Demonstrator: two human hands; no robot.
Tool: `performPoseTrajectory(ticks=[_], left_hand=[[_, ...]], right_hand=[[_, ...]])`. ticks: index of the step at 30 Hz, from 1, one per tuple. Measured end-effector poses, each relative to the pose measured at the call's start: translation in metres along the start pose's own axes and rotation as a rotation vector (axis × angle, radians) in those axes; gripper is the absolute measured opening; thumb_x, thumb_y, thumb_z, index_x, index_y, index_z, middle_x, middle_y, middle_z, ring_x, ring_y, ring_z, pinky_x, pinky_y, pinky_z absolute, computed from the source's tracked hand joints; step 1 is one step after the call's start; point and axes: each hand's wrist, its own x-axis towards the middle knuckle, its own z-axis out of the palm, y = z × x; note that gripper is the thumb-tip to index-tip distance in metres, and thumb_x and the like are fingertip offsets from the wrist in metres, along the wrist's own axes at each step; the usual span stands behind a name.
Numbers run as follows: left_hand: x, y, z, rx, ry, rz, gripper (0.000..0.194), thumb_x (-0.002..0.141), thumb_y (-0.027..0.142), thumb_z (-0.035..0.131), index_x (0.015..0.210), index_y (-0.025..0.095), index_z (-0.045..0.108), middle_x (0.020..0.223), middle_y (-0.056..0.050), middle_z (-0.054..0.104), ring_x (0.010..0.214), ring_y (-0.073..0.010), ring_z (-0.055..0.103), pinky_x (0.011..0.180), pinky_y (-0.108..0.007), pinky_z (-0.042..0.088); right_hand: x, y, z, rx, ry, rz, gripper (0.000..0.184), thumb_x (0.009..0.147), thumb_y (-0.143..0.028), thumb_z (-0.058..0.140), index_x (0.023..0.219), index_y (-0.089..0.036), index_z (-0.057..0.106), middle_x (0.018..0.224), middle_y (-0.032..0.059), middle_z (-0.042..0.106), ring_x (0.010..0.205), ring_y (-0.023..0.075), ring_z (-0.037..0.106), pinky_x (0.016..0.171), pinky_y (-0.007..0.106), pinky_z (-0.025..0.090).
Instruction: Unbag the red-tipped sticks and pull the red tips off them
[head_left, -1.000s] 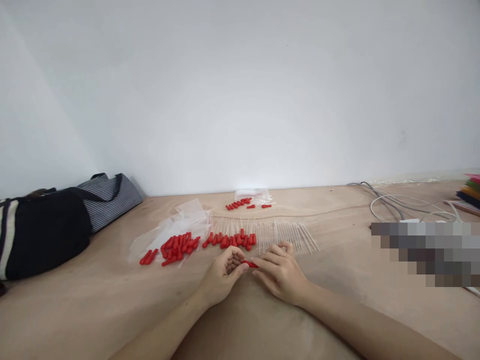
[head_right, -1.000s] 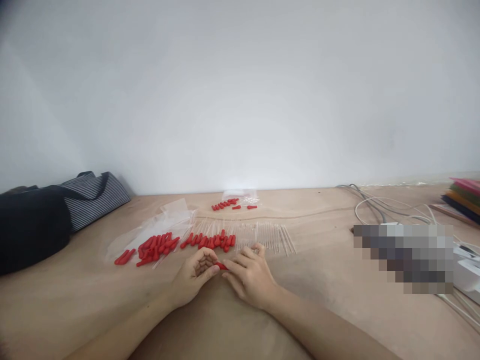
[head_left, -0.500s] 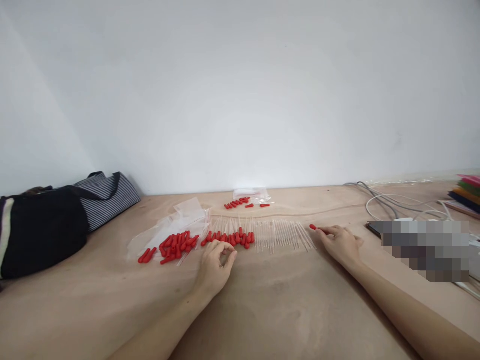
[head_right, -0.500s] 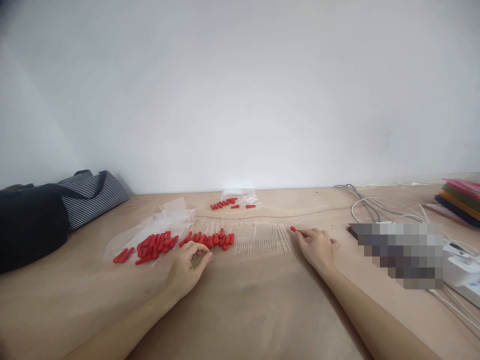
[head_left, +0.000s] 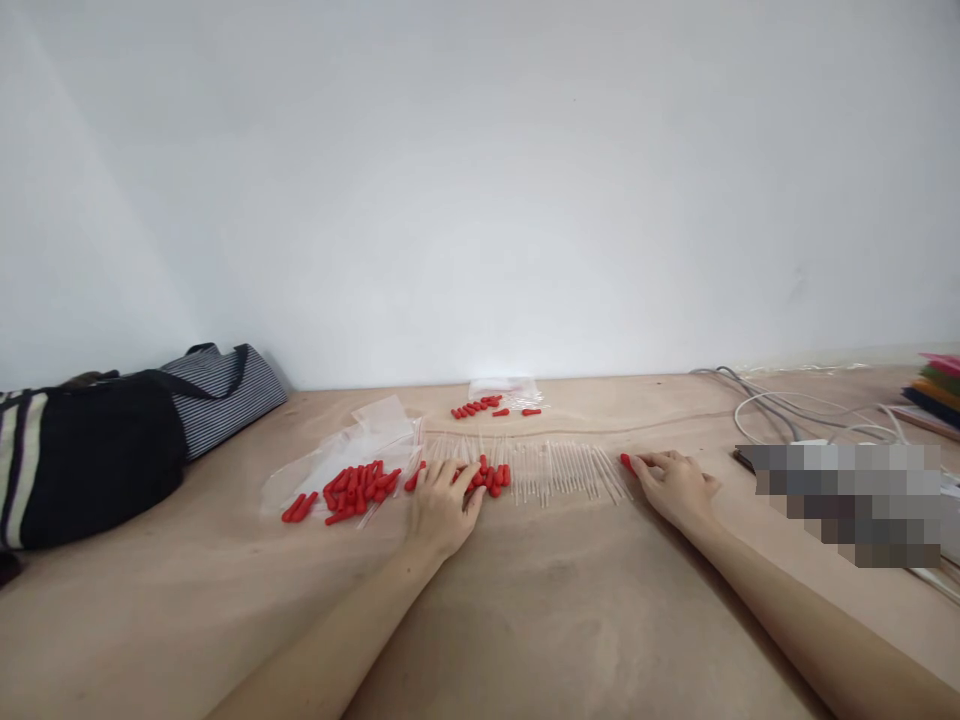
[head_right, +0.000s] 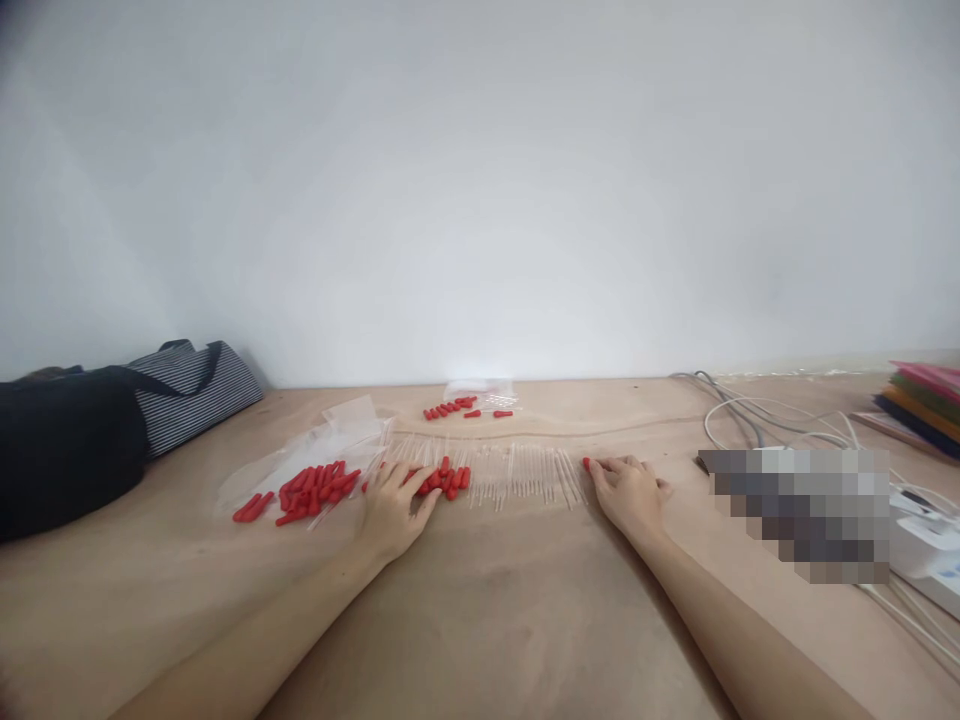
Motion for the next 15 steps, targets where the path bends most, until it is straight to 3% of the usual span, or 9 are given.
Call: performPoseTrajectory(ticks=[10,15], left_hand=[[0.0028,0.0011,0.0057,0.033,-0.029,0.087,0.019,0.078,0.017,0.047,0.086,0.021,0.064,0.081,-0.005,0.065,0.079,-0.022,0.055,0.075,-0.039,0.032],[0.0047,0.0004,0.0007,0.011,0.102,0.077,0.02,0.08,0.016,0.046,0.086,0.021,0.064,0.078,-0.006,0.066,0.077,-0.0226,0.057,0.072,-0.038,0.034]], right_hand=[[0.0015,0.0023,0.0011,0.044,-0.018,0.017,0.044,0.081,-0.045,0.029,0.082,-0.023,0.067,0.081,0.0075,0.066,0.085,0.0261,0.052,0.076,0.04,0.024],[-0.0034,-0.0035,0.0043,0.079,0.191,-0.145,0.037,0.08,-0.042,0.035,0.084,-0.022,0.065,0.084,0.0064,0.066,0.085,0.0242,0.051,0.08,0.042,0.02]])
